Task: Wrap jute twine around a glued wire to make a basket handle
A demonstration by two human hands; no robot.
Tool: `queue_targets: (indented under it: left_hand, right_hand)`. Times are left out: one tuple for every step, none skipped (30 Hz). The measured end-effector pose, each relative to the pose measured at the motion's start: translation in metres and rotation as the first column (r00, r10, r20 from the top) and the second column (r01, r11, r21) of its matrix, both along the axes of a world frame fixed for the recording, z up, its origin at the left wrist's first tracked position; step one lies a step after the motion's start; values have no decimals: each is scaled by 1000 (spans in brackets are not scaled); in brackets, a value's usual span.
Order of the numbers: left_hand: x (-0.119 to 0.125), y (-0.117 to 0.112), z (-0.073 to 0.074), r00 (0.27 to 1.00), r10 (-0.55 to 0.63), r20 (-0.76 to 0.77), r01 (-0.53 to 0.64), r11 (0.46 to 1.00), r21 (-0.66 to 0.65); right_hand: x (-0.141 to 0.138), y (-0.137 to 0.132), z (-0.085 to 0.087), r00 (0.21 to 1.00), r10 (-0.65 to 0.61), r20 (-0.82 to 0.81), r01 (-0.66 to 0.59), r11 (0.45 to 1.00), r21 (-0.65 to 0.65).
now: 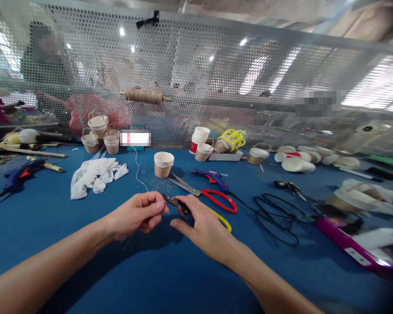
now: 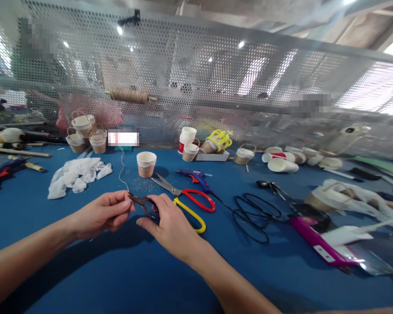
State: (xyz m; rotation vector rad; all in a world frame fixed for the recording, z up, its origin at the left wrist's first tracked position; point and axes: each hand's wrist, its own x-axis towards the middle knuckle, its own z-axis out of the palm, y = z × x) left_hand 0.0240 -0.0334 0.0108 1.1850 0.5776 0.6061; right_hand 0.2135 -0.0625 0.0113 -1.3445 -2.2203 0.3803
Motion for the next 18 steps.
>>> queue_targets:
  left_hand:
    - [1, -1, 0, 1000, 21, -11, -21, 1000, 23]
    - [1, -1, 0, 999, 35, -23, -34, 998, 43]
    - [2, -2, 0, 998, 46, -37, -43, 997, 61]
    - [2, -2, -1, 997, 51, -50, -47, 996, 74]
    - [2, -3, -1, 997, 50, -60, -45, 995, 84]
    - [2, -3, -1, 997, 48, -67, -42, 995, 95]
    - [2, -4, -2, 996, 47, -70, -39, 994, 107]
    - [3, -4, -2, 996, 50, -72, -41, 992, 119]
    - [3, -5, -2, 996, 57, -72, -47, 990, 130]
    - [3, -5, -2, 995, 67, -68, -57, 989, 139]
    - [3, -6, -1, 995, 78, -64, -68, 987, 145]
    - [4, -6, -1, 994, 91, -59, -82, 986, 145]
    - [4, -7, -1, 994, 100, -54, -91, 986, 139]
    - [4, -7, -1, 993, 105, -51, -97, 987, 129]
    - [5, -7, -1, 993, 108, -48, -101, 988, 118]
    - [5, -7, -2, 993, 112, -47, -106, 988, 108]
    - [5, -7, -2, 992, 116, -47, -111, 989, 101]
    - [5, -7, -2, 991, 122, -50, -117, 988, 100]
  right_hand:
    - [0, 0, -1, 1000, 10, 5, -10, 1000, 5]
    - [0, 0, -2, 1000, 18, 13, -19, 1000, 9]
    - [0, 0, -3, 999, 26, 21, -26, 1000, 13]
    - [-1, 0, -3, 999, 31, 27, -32, 999, 18]
    - [-1, -1, -4, 999, 32, 32, -33, 999, 24]
    - [-1, -1, -4, 999, 30, 36, -31, 999, 33]
    - [-1, -1, -4, 999, 25, 39, -27, 999, 45]
    - [-2, -1, -4, 999, 21, 41, -23, 998, 55]
    - [-2, -1, -4, 999, 14, 42, -17, 998, 65]
    - [-2, -2, -4, 999, 7, 42, -10, 997, 72]
    - [-2, -2, -4, 999, 2, 42, -5, 997, 76]
    - [-3, -3, -3, 999, -5, 40, 2, 997, 76]
    - [-3, -3, -3, 999, -13, 40, 10, 997, 72]
    - [-3, -3, -3, 999, -21, 40, 18, 998, 63]
    - [-3, -4, -2, 999, -25, 39, 23, 998, 52]
    - [-4, -4, -2, 999, -28, 36, 26, 999, 42]
    - [-4, -4, -2, 999, -30, 32, 29, 999, 33]
    - [-4, -4, -2, 999, -34, 28, 33, 999, 27]
